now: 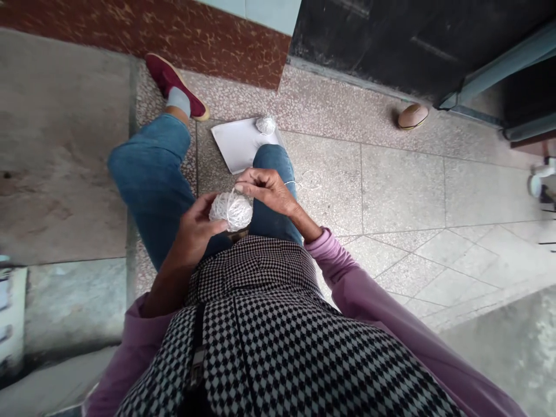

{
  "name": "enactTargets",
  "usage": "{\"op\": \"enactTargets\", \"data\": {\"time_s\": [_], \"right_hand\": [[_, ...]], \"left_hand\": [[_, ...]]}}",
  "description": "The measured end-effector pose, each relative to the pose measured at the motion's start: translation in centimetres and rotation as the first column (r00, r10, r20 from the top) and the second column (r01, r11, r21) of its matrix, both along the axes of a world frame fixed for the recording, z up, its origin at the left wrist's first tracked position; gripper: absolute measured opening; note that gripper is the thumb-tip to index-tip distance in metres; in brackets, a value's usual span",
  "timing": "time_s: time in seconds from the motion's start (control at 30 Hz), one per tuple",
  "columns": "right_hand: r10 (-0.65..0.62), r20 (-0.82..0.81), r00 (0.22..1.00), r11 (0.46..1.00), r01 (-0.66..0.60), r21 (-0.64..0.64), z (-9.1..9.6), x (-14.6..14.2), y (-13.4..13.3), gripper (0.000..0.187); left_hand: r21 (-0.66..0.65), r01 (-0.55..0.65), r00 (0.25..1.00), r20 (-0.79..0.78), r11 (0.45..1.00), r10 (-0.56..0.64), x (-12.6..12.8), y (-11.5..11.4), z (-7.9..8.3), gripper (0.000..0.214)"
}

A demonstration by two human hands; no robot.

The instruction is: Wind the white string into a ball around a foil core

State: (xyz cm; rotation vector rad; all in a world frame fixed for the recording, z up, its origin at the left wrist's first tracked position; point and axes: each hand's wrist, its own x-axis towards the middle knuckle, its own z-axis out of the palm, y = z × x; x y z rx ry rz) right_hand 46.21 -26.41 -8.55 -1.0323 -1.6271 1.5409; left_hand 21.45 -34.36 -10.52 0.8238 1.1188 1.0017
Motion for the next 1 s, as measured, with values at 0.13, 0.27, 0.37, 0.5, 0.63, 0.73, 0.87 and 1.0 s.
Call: {"op": "enactTargets", "data": {"time_s": [0.13,0.27,0.37,0.5,0.63,0.73,0.87,1.0], "right_hand": [[-0.144,-0.011,0.990,0.951,0.135,-0.278,-1.8,-1.6,-1.8,0.063],[-0.208,0.015,0.978,0.913,0.199,-0.355,-1.8,-2.5,-3.9,0.071],[-0.159,0.052,0.986,0.918,0.167,-0.360,-1.4,-2.4,-4.9,0.075],[-0.047,0.106,0.993,0.945,0.079,-0.318,-0.5,-1.8,-6.8,0.071],[0.097,0.053,0.994,0.963,-0.080,-0.259,1.3,-1.2,-8.9,0.058],[0.162,-0.002,0.987,0.964,-0.159,-0.212,3.3,-0.6,-8.5,0.049],[0.031,0.116,0.993,0.994,-0.019,-0.109,5.0,0.7,-4.7,0.045],[-0.070,0.146,0.987,0.992,0.085,-0.096,3.5,1.2,-1.5,0.058]], "left_hand": [[-0.036,0.051,0.976,0.212,0.998,-0.042,0.2,-0.1,0.0,0.076],[-0.095,0.047,0.953,0.303,0.994,-0.016,0.5,-0.2,1.2,0.069],[-0.100,-0.037,0.957,0.282,0.994,0.064,0.9,0.2,1.5,0.060],[-0.064,-0.236,0.959,0.147,0.970,0.244,1.0,1.1,0.2,0.068],[0.083,-0.385,0.912,-0.116,0.919,0.393,1.0,1.4,-1.2,0.082],[0.146,-0.339,0.885,-0.287,0.930,0.367,1.1,1.0,-1.1,0.085],[0.082,-0.153,0.936,-0.309,0.985,0.171,0.9,0.4,0.1,0.085],[-0.033,0.047,0.991,-0.125,0.998,-0.050,0.6,0.1,0.5,0.077]]}}
